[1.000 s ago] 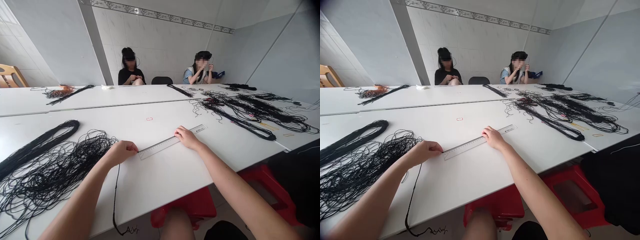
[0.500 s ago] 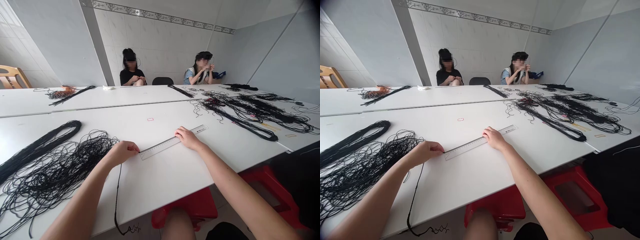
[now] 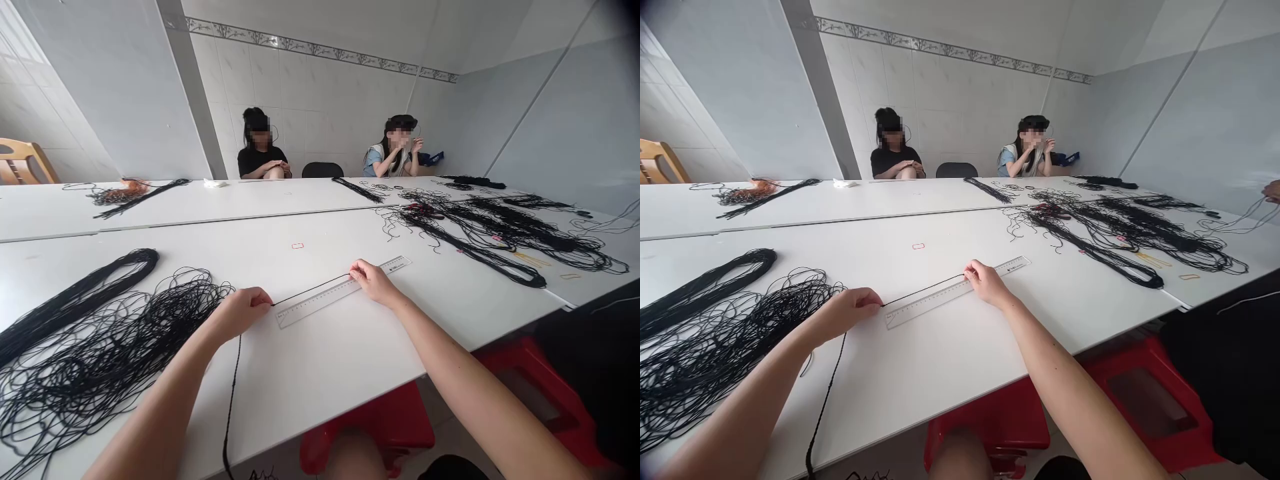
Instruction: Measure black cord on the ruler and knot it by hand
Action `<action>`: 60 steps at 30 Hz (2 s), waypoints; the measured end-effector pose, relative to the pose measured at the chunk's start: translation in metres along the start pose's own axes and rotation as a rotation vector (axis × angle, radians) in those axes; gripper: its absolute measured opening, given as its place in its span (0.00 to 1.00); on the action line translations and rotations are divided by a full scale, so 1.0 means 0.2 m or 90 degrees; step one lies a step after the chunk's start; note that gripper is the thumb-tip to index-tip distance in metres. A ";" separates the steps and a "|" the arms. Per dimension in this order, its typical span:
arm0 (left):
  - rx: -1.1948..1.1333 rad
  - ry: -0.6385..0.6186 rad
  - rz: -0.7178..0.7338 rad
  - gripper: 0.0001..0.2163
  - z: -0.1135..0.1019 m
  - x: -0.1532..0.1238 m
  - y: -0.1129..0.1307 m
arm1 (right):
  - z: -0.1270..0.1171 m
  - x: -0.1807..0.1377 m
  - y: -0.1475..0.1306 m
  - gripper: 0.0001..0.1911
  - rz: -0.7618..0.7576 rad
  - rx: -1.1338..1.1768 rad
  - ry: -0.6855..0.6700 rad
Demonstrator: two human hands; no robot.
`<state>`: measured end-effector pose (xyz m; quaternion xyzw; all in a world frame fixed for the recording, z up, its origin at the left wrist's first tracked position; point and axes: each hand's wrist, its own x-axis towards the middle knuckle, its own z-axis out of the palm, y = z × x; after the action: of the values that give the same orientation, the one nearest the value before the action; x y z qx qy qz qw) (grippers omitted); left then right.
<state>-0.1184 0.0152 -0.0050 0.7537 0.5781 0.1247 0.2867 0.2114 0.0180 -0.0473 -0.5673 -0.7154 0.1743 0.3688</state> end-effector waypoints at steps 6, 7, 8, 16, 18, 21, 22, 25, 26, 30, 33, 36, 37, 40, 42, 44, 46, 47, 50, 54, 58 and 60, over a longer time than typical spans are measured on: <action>0.013 0.020 -0.007 0.12 0.02 0.02 -0.04 | -0.02 0.01 -0.03 0.09 0.009 0.133 -0.015; 0.020 0.033 -0.010 0.12 0.02 0.03 -0.04 | -0.03 0.01 -0.05 0.09 0.014 0.173 -0.017; 0.031 0.055 -0.009 0.13 0.02 0.03 -0.03 | -0.04 0.00 -0.08 0.09 0.019 0.221 -0.016; -0.103 0.190 0.211 0.14 0.16 -0.32 0.39 | -0.16 -0.44 -0.51 0.05 0.027 0.459 -0.061; -0.215 0.121 0.285 0.13 0.26 -0.50 0.49 | -0.21 -0.62 -0.63 0.05 0.033 0.451 -0.083; -0.416 0.017 0.284 0.11 0.40 -0.75 0.59 | -0.29 -0.84 -0.79 0.04 0.042 0.432 -0.119; -0.485 -0.007 0.266 0.10 0.44 -0.82 0.60 | -0.31 -0.90 -0.84 0.03 0.048 0.427 -0.125; -0.626 -0.027 0.198 0.09 0.52 -1.00 0.62 | -0.33 -1.05 -0.95 0.03 0.066 0.418 -0.128; -0.646 -0.022 0.177 0.08 0.53 -1.05 0.62 | -0.33 -1.10 -0.97 0.03 0.071 0.416 -0.127; -0.663 -0.005 0.148 0.08 0.55 -1.22 0.60 | -0.31 -1.25 -1.05 0.03 0.080 0.415 -0.128; -0.636 -0.001 0.179 0.07 0.56 -1.27 0.62 | -0.30 -1.32 -1.07 0.03 0.083 0.410 -0.107; -0.604 -0.013 0.208 0.07 0.63 -1.21 0.69 | -0.31 -1.34 -1.01 0.05 0.112 0.411 -0.073; -0.597 -0.029 0.217 0.07 0.66 -1.16 0.72 | -0.31 -1.34 -0.96 0.06 0.132 0.414 -0.057; -0.560 -0.088 0.244 0.10 0.73 -0.94 0.81 | -0.32 -1.41 -0.73 0.09 0.207 0.422 0.009; -0.527 -0.114 0.240 0.11 0.73 -0.79 0.85 | -0.31 -1.52 -0.52 0.13 0.271 0.424 0.069; -0.502 -0.131 0.211 0.12 0.69 -0.67 0.87 | -0.32 -1.65 -0.33 0.18 0.369 0.423 0.103; -0.485 -0.126 0.174 0.13 0.64 -0.61 0.87 | -0.37 -1.74 -0.22 0.19 0.452 0.370 0.125; -0.480 -0.119 0.157 0.13 0.61 -0.61 0.86 | -0.41 -1.75 -0.19 0.20 0.458 0.344 0.133; -0.484 -0.094 0.119 0.13 0.56 -0.67 0.80 | -0.53 -1.64 -0.25 0.16 0.384 0.282 0.097; -0.523 -0.020 0.068 0.14 0.56 -0.79 0.61 | -0.42 -1.44 -0.37 0.11 0.286 0.297 -0.053; -0.495 0.037 0.028 0.15 0.52 -0.85 0.46 | -0.10 -1.56 -0.33 0.10 0.305 0.228 -0.166; -0.458 0.032 0.035 0.15 0.47 -0.83 0.46 | -0.01 -1.71 -0.27 0.11 0.322 0.181 -0.149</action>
<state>-0.0454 -0.1845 -0.0045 0.6168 0.4836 0.3463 0.5155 0.2041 -0.3190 -0.1227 -0.6460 -0.5577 0.4228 0.3049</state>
